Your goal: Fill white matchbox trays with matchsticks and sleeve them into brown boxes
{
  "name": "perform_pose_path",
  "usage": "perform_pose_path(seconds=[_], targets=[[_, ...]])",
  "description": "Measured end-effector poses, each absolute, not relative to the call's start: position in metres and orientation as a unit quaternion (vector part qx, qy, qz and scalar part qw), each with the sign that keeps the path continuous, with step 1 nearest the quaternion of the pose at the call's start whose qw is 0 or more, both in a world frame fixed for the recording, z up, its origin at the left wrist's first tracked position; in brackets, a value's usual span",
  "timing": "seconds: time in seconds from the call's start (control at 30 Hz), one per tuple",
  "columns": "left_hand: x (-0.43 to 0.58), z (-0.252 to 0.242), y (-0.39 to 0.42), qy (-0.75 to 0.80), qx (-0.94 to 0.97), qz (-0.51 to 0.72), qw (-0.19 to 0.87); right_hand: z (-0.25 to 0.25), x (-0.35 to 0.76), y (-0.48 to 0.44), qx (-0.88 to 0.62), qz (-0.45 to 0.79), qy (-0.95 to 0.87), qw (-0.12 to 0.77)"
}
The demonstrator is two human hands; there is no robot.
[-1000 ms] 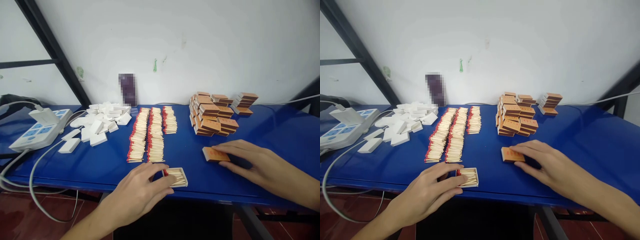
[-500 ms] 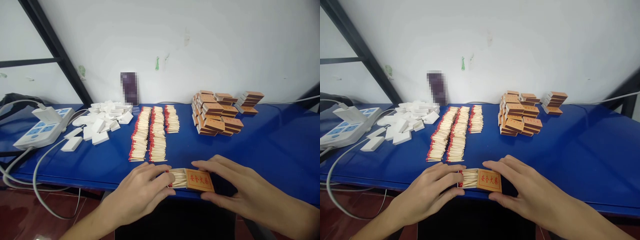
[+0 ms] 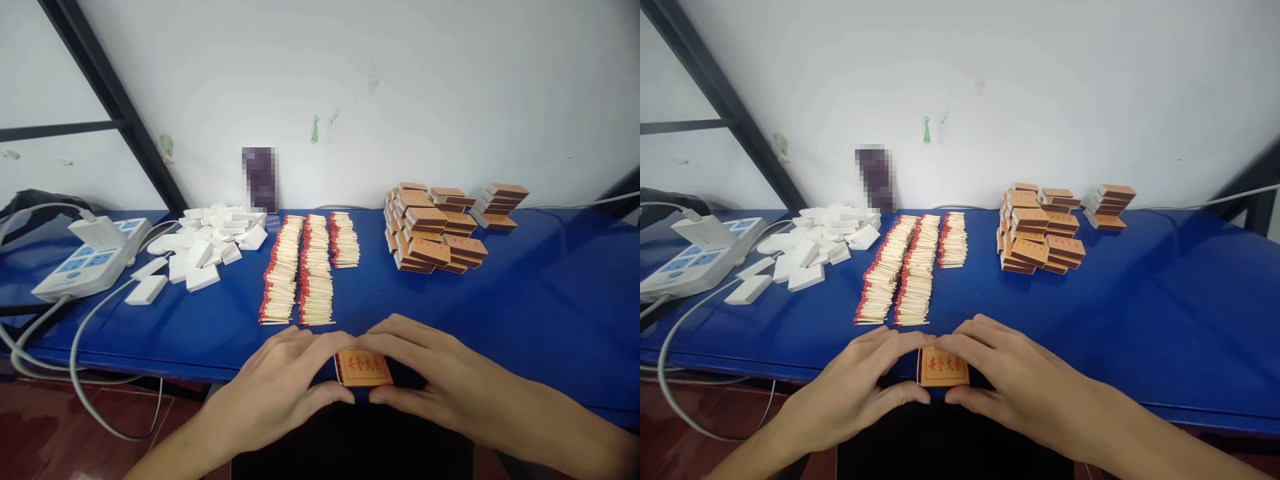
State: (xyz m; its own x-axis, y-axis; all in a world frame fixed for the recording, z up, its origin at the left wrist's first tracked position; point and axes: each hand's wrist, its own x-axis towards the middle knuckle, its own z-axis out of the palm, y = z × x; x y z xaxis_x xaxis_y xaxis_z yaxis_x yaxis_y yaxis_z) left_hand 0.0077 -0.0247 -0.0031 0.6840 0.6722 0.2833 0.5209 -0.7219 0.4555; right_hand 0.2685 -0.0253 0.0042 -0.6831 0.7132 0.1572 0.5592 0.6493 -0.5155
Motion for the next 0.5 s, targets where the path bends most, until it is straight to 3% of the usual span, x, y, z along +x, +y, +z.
perform_pose_path(seconds=[0.17,0.3,0.4,0.5], targets=[[0.010,-0.003,-0.023,0.342,0.880,0.248,0.216,0.009,0.257,-0.023,-0.311,0.216,-0.908,0.181],[0.008,-0.006,-0.022,0.306,0.891,0.272,0.195,0.012,0.260,-0.028,-0.270,0.167,-0.925,0.209],[0.004,-0.004,-0.021,0.261,0.898,0.321,0.149,0.022,0.285,-0.031,-0.291,0.071,-0.916,0.267],[0.003,0.002,-0.021,0.174,0.899,0.378,0.134,0.041,0.338,-0.021,-0.423,-0.083,-0.837,0.338]])
